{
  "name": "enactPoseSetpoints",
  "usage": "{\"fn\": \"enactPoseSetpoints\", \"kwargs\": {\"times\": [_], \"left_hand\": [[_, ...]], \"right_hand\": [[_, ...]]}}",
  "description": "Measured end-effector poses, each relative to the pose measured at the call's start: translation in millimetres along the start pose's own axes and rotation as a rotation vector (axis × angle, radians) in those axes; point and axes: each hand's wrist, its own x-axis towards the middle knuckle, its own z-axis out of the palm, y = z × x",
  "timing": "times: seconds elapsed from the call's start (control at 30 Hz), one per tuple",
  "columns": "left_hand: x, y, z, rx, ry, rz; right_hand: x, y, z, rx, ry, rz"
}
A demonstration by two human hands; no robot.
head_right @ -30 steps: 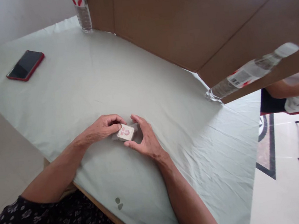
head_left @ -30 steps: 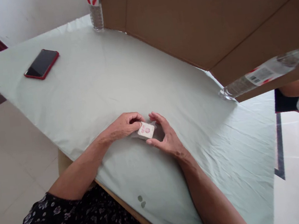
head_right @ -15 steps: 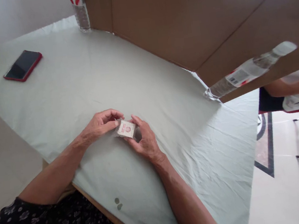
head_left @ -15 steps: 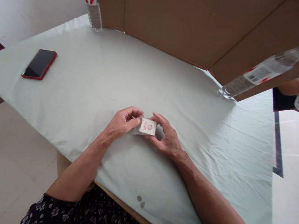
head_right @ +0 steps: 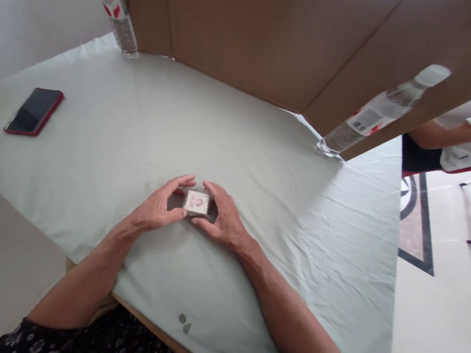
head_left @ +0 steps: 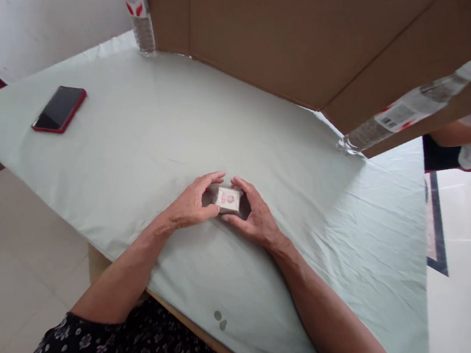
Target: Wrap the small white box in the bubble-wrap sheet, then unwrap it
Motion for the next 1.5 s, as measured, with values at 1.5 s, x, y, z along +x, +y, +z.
{"fn": "enactPoseSetpoints", "kwargs": {"times": [1.5], "left_hand": [[1, -11, 5.7, 0.046, 0.011, 0.152]], "right_hand": [[-3, -5, 14, -0.165, 0.164, -0.110]]}}
